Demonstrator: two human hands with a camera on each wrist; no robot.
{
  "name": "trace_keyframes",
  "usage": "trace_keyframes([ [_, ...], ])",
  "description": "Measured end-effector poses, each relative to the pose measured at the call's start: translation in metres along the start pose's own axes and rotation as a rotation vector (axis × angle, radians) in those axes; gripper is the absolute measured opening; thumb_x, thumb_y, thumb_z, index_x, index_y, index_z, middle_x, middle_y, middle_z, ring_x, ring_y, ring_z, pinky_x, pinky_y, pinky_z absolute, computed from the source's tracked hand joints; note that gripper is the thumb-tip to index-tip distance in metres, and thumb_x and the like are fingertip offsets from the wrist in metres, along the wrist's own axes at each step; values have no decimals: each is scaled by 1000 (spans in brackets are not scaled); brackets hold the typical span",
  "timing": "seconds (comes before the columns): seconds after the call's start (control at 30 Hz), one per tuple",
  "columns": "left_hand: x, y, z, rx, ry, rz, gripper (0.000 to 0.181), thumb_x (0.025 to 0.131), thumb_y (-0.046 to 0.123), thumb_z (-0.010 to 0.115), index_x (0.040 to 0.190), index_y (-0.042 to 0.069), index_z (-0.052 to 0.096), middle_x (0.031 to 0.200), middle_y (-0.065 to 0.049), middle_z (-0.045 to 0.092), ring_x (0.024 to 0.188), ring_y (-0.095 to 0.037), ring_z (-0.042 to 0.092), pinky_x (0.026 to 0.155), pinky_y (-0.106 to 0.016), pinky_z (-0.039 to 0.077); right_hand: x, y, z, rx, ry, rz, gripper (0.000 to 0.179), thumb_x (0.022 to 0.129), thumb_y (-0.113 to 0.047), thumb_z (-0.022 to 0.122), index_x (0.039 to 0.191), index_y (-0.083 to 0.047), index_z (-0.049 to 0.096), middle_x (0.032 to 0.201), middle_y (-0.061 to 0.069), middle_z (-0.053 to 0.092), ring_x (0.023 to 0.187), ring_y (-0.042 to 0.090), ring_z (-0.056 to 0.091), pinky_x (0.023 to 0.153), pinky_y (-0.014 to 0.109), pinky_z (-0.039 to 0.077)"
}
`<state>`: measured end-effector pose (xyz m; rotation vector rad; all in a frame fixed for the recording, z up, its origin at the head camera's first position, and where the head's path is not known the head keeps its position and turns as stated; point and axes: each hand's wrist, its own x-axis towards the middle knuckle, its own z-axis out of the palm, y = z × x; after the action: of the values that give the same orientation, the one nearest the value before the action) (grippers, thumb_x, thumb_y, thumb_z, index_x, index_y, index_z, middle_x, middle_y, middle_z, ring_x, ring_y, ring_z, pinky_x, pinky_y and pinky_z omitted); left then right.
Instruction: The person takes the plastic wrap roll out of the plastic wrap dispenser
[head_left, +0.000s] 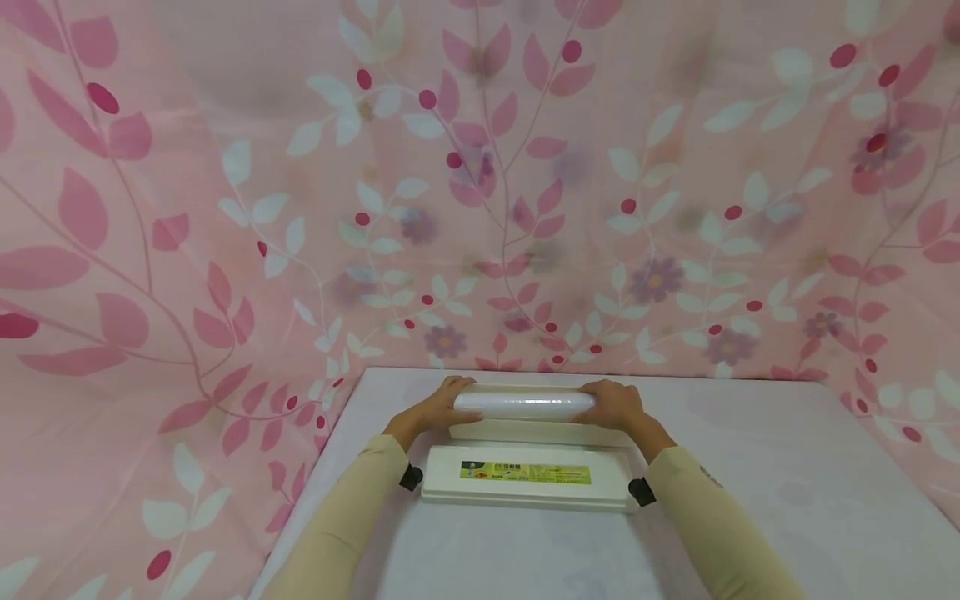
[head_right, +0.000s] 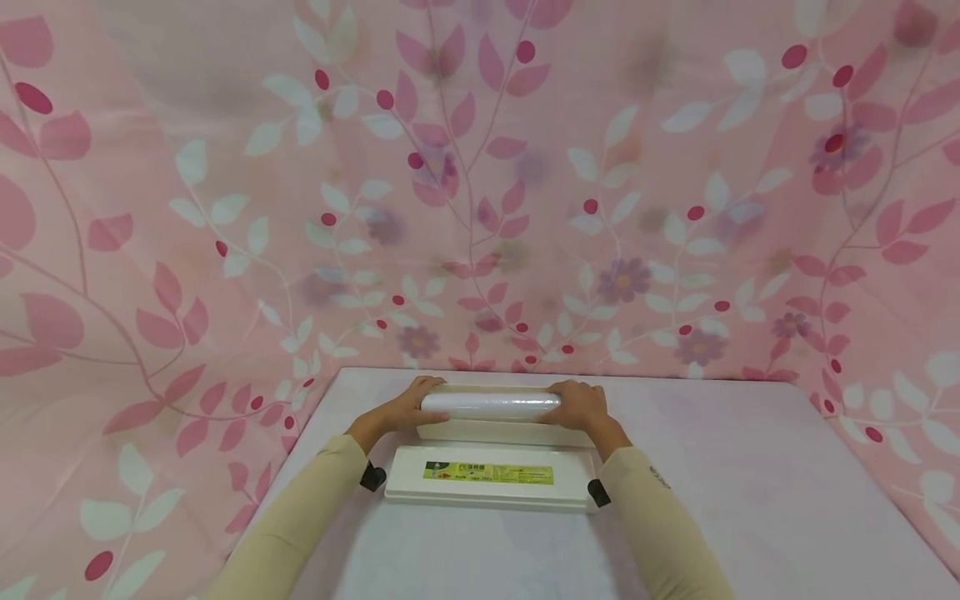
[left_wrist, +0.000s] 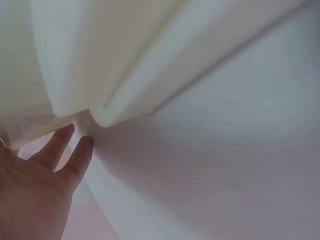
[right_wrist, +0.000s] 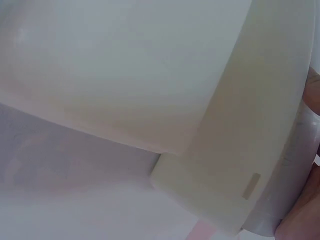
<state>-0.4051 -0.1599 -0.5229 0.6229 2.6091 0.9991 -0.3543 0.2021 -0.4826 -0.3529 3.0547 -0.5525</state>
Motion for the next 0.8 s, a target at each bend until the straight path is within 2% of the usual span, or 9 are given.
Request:
trace_keyframes([
  [0.4, 0, 0, 0, -33, -6, 19, 83, 86, 50, 73, 151, 19, 32, 156, -13, 25, 130, -30, 41, 111, -53, 37, 0, 0, -5, -19, 7, -18, 65, 70, -55, 81, 122, -18, 70, 105, 2, 73, 82, 20, 60, 74, 43, 42],
  [0.6, -1, 1, 0, -96, -6, -3, 80, 86, 45, 75, 149, 20, 32, 156, -11, 24, 126, -29, 42, 110, -52, 38, 1, 1, -5, -16, 7, -20, 64, 71, -54, 81, 123, -18, 70, 106, 2, 72, 84, 20, 60, 77, 45, 43],
  [0.8, -2, -3, 2, -129, -6, -10, 80, 86, 43, 75, 149, 22, 31, 156, -9, 24, 123, -27, 43, 108, -49, 38, 2, -1, -8, 2, 11, -24, 56, 72, -48, 83, 117, -17, 72, 99, 1, 72, 84, 20, 59, 80, 49, 42],
])
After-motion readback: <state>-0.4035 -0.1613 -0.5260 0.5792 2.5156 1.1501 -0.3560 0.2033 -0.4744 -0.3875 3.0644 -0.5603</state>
